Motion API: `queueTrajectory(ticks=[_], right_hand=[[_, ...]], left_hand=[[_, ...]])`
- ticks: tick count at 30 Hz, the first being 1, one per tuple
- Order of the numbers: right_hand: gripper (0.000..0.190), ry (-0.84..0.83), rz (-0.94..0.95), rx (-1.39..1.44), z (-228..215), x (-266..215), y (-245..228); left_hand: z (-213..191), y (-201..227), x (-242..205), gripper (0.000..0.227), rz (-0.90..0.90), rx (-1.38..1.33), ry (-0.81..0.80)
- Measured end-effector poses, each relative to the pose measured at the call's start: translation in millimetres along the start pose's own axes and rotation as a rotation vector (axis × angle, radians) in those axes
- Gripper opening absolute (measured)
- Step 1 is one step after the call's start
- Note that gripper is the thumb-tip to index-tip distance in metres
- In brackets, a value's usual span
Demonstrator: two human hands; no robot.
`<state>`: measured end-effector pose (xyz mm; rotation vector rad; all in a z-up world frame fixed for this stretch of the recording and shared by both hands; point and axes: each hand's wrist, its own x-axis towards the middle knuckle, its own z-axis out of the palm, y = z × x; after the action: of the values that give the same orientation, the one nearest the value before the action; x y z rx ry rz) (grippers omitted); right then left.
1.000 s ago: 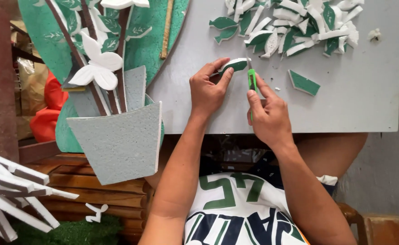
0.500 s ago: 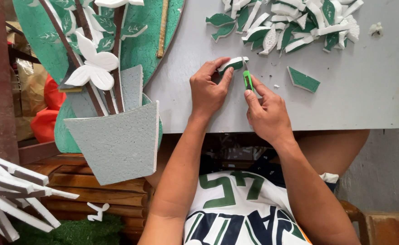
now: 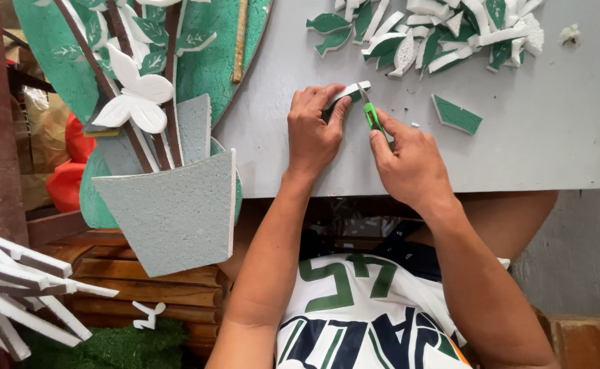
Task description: Carving small leaf shapes out of green and white foam pieces using a utility knife for a decorative arrangement.
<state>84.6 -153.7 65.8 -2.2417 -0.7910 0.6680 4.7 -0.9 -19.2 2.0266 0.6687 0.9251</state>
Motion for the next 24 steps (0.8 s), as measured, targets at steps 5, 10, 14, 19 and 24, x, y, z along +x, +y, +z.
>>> queueTrajectory(ticks=[5, 10, 14, 19, 24], right_hand=[[0.045, -0.046, 0.006, -0.098, -2.6, 9.7, -2.4], [0.045, -0.048, -0.038, -0.159, 0.3, 23.9, 0.6], [0.046, -0.071, -0.039, -0.214, -4.3, 15.0, -8.4], [0.049, -0.083, -0.044, -0.26, -2.5, 12.2, -10.6], [0.047, -0.045, -0.106, -0.259, 4.3, 23.6, -11.1]], left_hand=[[-1.9, 0.0, 1.1, 0.018, -0.001, -0.026, -0.02], [-0.3, -3.3, 0.7, 0.018, 0.015, -0.008, -0.028], [-1.0, -0.6, 0.4, 0.016, -0.009, -0.019, -0.012], [-0.9, -1.2, 0.7, 0.016, -0.005, -0.026, -0.006], [-1.3, -2.0, 1.4, 0.016, 0.004, -0.017, -0.002]])
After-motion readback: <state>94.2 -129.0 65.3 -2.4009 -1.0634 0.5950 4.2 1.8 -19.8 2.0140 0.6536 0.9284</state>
